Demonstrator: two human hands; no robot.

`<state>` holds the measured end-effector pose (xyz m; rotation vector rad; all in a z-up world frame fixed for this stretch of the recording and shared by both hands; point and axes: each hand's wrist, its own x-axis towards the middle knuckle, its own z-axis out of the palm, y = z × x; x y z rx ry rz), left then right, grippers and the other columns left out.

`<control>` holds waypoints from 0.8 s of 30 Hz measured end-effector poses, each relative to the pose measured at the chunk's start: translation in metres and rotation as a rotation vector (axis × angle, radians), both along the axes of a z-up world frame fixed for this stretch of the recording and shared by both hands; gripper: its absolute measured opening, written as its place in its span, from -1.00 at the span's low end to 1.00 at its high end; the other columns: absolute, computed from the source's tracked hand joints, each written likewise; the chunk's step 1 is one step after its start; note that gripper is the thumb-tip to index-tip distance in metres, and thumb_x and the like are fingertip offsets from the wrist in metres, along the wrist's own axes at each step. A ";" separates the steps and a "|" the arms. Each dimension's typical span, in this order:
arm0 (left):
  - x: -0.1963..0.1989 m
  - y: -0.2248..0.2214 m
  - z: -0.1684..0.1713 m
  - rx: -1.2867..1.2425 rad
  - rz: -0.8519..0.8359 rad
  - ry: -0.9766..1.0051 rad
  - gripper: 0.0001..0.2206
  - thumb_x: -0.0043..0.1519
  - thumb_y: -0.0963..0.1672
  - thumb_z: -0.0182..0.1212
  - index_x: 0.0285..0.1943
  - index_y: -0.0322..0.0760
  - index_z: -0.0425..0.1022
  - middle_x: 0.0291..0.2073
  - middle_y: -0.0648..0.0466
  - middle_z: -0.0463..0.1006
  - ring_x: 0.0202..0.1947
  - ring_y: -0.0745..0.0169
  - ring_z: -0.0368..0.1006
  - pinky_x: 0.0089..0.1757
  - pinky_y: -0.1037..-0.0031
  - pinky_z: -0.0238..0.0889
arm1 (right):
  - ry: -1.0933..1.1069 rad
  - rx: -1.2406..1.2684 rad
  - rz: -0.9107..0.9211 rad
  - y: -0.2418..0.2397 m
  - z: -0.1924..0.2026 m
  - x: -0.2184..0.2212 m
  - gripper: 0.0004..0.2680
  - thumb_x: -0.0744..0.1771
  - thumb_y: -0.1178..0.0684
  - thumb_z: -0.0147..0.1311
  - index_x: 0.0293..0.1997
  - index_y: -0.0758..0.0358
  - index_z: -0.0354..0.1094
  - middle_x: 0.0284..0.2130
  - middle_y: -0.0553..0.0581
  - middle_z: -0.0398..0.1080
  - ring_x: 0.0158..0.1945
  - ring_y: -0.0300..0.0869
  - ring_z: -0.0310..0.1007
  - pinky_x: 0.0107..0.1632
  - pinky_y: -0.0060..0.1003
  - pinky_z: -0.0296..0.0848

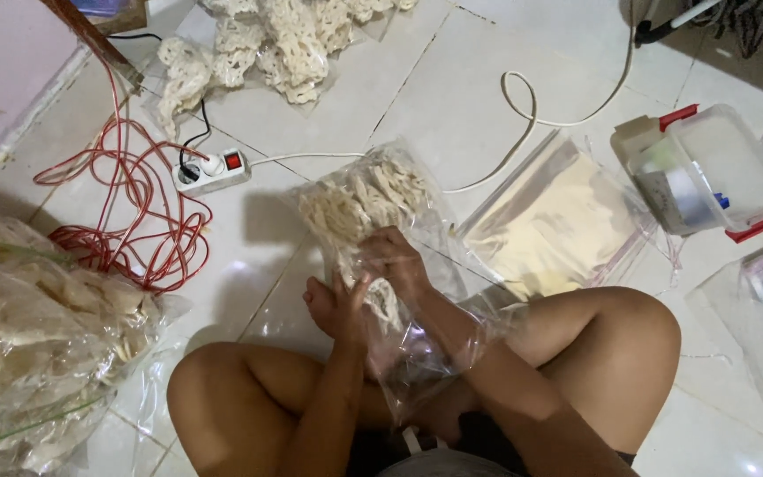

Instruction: Manually filling clear plastic bags with white lattice-shaped chips while sitting on the floor.

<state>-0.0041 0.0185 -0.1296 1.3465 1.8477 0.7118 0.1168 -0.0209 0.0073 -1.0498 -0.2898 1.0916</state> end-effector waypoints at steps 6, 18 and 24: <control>0.002 0.001 0.003 0.195 -0.227 0.409 -0.38 0.06 0.21 0.41 0.25 -0.01 0.53 -0.15 0.04 0.35 -0.11 -0.07 0.43 -0.07 0.12 0.46 | -1.076 0.003 0.265 -0.012 -0.022 0.038 -0.83 0.31 0.10 0.22 -0.02 0.20 0.43 0.06 0.16 0.37 -0.04 0.11 0.57 -0.02 -0.14 0.61; 0.003 -0.013 0.072 0.159 -0.108 0.039 -0.50 0.22 0.10 0.31 0.21 -0.27 0.58 -0.14 -0.12 0.42 0.05 -0.17 0.38 0.09 0.13 0.23 | -0.774 -0.086 0.065 -0.072 -0.043 0.007 -0.81 0.32 0.08 0.25 0.02 0.11 0.43 0.22 0.13 0.30 0.28 -0.07 0.36 0.27 -0.21 0.38; 0.005 -0.006 0.066 0.056 0.036 -0.005 -0.43 -0.07 0.11 0.60 -0.09 -0.28 0.50 -0.19 -0.09 0.45 -0.05 -0.11 0.47 -0.02 0.14 0.32 | -0.935 -0.098 0.214 -0.060 -0.018 0.008 -0.69 0.32 0.01 0.21 0.16 0.25 0.36 0.19 0.31 0.28 0.30 0.23 0.31 0.32 0.04 0.34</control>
